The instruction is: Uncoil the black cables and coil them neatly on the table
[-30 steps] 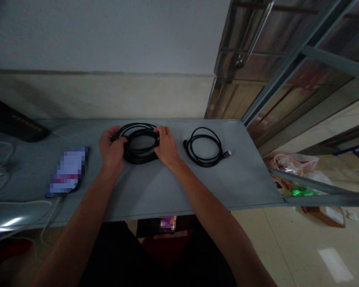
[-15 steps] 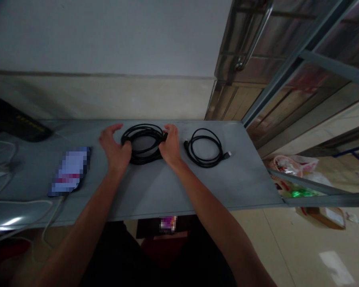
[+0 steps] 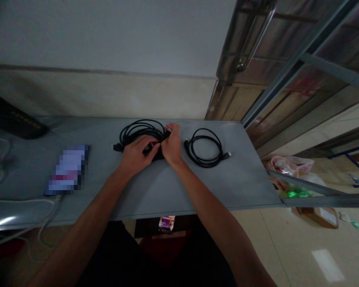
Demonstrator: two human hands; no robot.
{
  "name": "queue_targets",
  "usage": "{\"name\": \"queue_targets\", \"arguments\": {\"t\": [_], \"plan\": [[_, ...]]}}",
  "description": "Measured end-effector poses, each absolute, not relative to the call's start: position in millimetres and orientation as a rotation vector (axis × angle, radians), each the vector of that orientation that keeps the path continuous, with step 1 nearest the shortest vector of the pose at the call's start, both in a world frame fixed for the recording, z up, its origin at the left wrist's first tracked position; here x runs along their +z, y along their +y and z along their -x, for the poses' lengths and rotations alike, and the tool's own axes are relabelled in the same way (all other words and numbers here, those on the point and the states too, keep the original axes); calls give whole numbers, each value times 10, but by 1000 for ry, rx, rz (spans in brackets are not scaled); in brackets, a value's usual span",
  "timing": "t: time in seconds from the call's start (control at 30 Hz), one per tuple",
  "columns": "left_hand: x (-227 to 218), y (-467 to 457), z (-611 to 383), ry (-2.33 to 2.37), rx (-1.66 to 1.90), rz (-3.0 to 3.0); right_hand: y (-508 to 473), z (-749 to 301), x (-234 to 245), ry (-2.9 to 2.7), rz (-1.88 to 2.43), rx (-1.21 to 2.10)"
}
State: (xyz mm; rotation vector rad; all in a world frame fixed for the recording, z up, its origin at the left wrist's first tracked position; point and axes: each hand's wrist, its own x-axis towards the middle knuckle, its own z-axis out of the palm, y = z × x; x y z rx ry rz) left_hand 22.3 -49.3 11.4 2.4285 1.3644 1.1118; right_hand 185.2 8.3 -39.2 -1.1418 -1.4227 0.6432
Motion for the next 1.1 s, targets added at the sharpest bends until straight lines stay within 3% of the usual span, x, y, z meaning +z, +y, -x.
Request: {"name": "queue_targets", "arguments": {"t": [0.27, 0.87, 1.1], "plan": [[125, -488, -230, 1376, 1153, -2424, 123, -1921, -335, -1341, 1248, 494], [118, -466, -225, 1383, 1164, -2407, 66, -1884, -211, -1378, 1205, 565], [125, -483, -221, 1382, 1142, -2389, -156, -2196, 43, -1650, 1178, 352]]}}
